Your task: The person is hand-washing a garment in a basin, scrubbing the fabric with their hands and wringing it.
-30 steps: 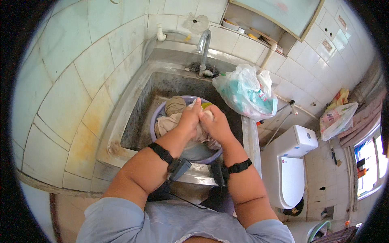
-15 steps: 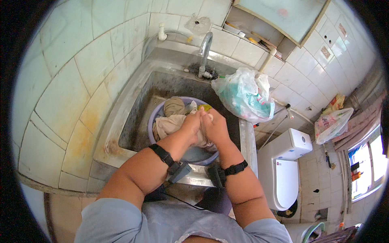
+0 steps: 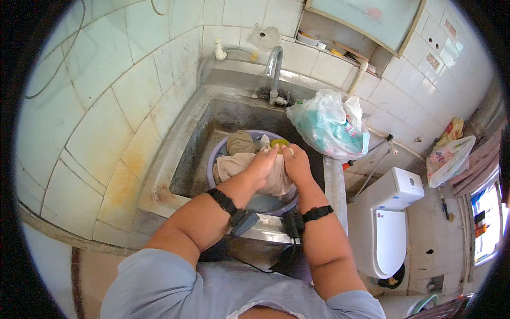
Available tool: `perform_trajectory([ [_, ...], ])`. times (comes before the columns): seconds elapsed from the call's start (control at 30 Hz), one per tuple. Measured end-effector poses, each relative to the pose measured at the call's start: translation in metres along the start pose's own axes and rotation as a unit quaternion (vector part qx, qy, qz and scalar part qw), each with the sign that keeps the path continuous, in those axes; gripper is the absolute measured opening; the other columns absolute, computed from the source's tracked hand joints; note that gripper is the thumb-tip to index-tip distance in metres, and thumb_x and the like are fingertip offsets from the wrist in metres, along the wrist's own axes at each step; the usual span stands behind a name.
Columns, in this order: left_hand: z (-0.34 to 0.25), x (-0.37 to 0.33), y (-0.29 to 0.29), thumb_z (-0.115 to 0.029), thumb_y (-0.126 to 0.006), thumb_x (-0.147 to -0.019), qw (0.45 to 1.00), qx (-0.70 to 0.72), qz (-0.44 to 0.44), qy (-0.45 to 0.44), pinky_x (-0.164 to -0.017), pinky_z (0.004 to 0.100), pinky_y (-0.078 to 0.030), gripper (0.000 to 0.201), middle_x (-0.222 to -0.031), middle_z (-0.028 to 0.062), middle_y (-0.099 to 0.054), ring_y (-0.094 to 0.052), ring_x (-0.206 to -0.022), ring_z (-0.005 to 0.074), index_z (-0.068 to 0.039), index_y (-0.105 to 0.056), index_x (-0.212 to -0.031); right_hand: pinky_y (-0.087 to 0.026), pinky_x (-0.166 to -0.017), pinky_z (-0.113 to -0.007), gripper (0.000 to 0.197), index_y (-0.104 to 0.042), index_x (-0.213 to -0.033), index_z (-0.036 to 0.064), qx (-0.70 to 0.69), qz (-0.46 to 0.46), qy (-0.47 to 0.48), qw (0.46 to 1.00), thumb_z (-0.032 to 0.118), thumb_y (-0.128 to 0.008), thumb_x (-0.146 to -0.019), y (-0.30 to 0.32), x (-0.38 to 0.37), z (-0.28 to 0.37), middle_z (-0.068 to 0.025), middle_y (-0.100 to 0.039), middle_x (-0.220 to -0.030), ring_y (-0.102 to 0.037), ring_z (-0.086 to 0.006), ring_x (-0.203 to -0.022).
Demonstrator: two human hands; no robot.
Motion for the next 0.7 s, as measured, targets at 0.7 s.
perform_trajectory([
  [0.7,-0.02,0.027,-0.023,-0.044,-0.048,-0.099,0.996,0.048,0.044,0.06,-0.091,0.0407,-0.048,0.043,-0.116,0.0096,-0.063,-0.06,-0.105,0.0242,-0.007,-0.057,-0.118,-0.05,-0.077,-0.051,0.037,-0.067,-0.101,0.0066,0.072,-0.016,0.048,0.996,0.038,-0.047,-0.095,0.012,0.014,0.03,-0.0249,-0.066,-0.092,-0.063,-0.0441,-0.085],
])
Point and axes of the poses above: each hand's wrist, its own x-axis away from the middle knuckle, its own y-axis out of the back of the hand, z = x × y, the point moved 9 cm from there along -x, towards the middle knuckle
